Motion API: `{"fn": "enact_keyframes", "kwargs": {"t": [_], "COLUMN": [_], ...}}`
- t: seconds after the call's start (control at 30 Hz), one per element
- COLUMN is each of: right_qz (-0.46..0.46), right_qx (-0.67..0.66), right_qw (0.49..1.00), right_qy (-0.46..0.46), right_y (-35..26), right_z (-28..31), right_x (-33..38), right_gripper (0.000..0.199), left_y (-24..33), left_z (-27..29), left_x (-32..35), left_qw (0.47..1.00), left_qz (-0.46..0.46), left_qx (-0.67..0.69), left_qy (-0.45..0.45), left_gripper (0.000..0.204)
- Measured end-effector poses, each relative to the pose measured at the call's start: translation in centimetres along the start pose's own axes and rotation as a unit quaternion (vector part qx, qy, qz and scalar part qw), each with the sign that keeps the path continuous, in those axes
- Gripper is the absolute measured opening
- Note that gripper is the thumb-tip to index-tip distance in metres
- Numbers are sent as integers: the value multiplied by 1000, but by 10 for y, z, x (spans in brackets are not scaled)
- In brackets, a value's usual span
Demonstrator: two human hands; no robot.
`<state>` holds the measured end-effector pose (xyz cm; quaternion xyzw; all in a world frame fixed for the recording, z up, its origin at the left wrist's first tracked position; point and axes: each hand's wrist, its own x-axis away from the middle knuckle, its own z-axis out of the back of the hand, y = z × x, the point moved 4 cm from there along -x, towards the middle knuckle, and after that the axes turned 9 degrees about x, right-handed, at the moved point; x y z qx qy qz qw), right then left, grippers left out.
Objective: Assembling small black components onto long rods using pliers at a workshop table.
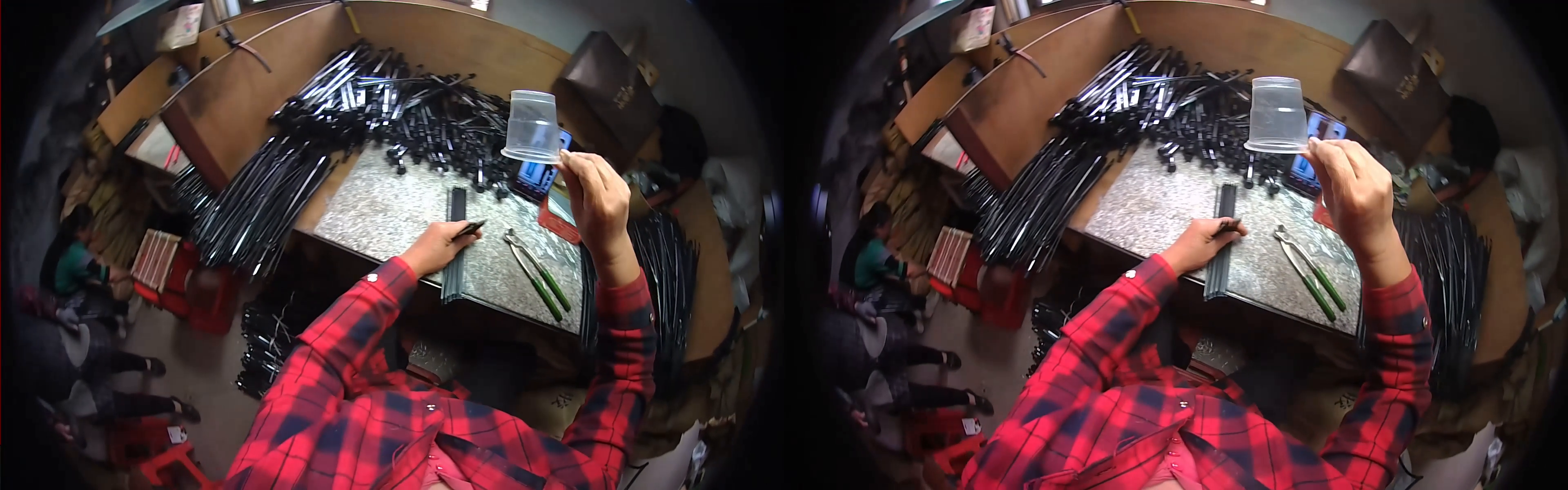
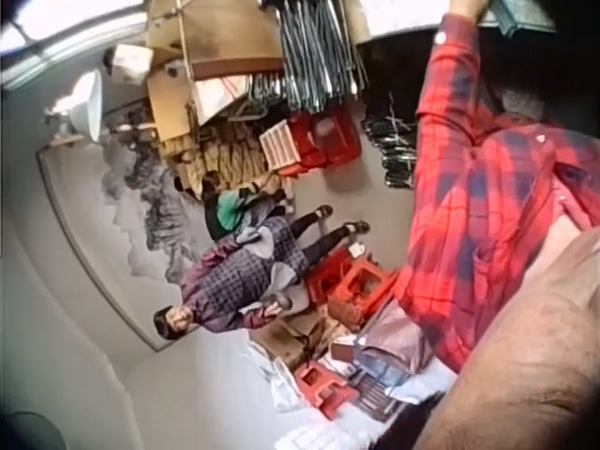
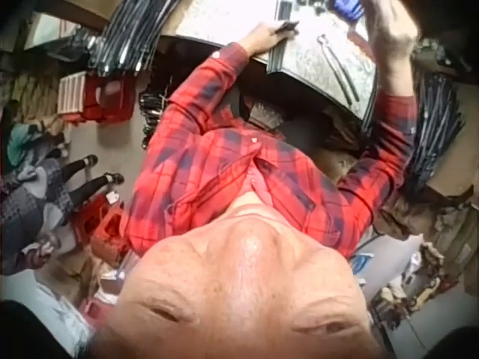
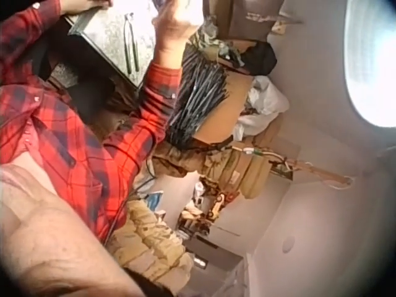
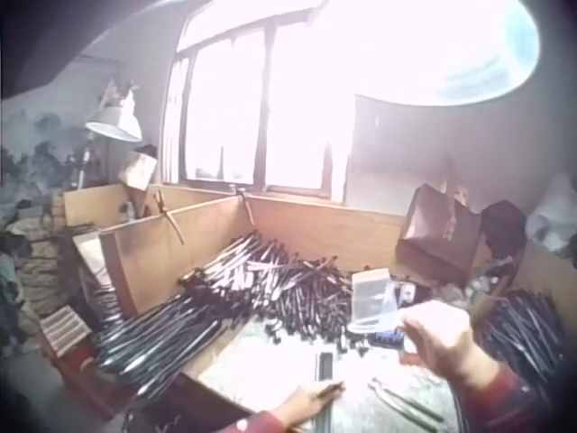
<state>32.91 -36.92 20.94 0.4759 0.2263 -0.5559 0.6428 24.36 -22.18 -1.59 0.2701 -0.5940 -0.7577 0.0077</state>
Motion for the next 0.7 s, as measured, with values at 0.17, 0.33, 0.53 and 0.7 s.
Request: {"fn": "enact_keyframes", "kwargs": {"t": [0.17, 0.33, 0.53, 0.7], "right_qz": [-46, 8, 202, 275], "right_qx": [-346, -227, -304, -331], "right_qw": [921, 931, 931, 901], "right_qy": [-174, -286, -27, -59], "right_y": [-104, -160, -261, -291], "right_z": [-16, -18, -12, 1], "right_x": [-5, -39, -13, -9], "right_gripper": [16, 11, 18, 18], "left_y": [4, 31, -19, -19], "left_z": [2, 14, -1, 2], "left_x": [-1, 6, -2, -1], "left_qw": [999, 963, 994, 987], "left_qz": [17, -242, -82, -138], "left_qx": [16, -69, 57, 77], "left_qy": [-25, 97, 51, 24], "left_gripper": [24, 23, 17, 27]}}
